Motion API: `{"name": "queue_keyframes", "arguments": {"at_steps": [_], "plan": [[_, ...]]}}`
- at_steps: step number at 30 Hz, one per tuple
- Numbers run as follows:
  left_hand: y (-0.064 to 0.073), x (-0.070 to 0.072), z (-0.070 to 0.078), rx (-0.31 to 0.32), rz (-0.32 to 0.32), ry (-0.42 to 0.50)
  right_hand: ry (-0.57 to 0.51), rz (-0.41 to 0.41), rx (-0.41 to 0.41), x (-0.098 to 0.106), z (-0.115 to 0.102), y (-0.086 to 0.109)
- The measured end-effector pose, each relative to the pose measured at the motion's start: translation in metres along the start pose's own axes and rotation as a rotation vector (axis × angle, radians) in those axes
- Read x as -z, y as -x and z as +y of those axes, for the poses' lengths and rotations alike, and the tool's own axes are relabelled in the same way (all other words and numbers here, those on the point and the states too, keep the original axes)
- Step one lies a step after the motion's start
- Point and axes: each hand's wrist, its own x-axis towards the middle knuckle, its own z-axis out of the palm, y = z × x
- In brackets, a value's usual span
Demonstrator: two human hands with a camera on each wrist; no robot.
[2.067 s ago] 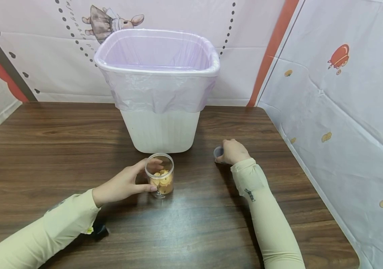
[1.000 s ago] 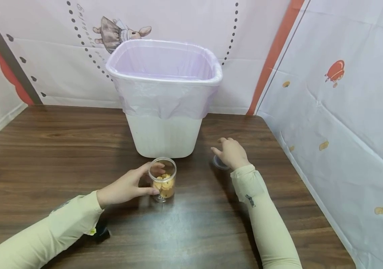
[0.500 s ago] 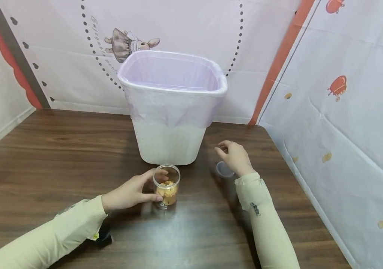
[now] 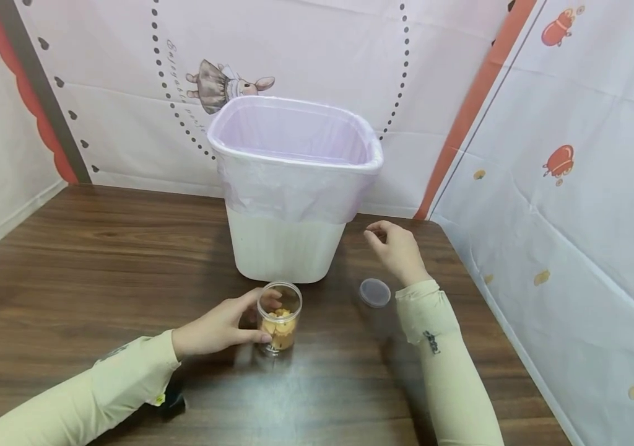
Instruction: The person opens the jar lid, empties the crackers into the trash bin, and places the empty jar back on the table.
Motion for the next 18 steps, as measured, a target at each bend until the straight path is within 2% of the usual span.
{"name": "queue_keyframes", "arguments": {"at_steps": [7, 14, 18], "plan": [[0.002, 0.000, 0.002, 0.003, 0.002, 0.005, -0.028, 0.055, 0.015, 0.016, -0.005, -0.011], [0.002, 0.000, 0.001, -0.009, 0.005, -0.003, -0.252, 0.104, 0.000, 0.038, -0.016, -0.028], [0.002, 0.000, 0.000, -0.010, 0.009, -0.009, -0.281, 0.128, -0.015, 0.049, -0.027, -0.037]]}}
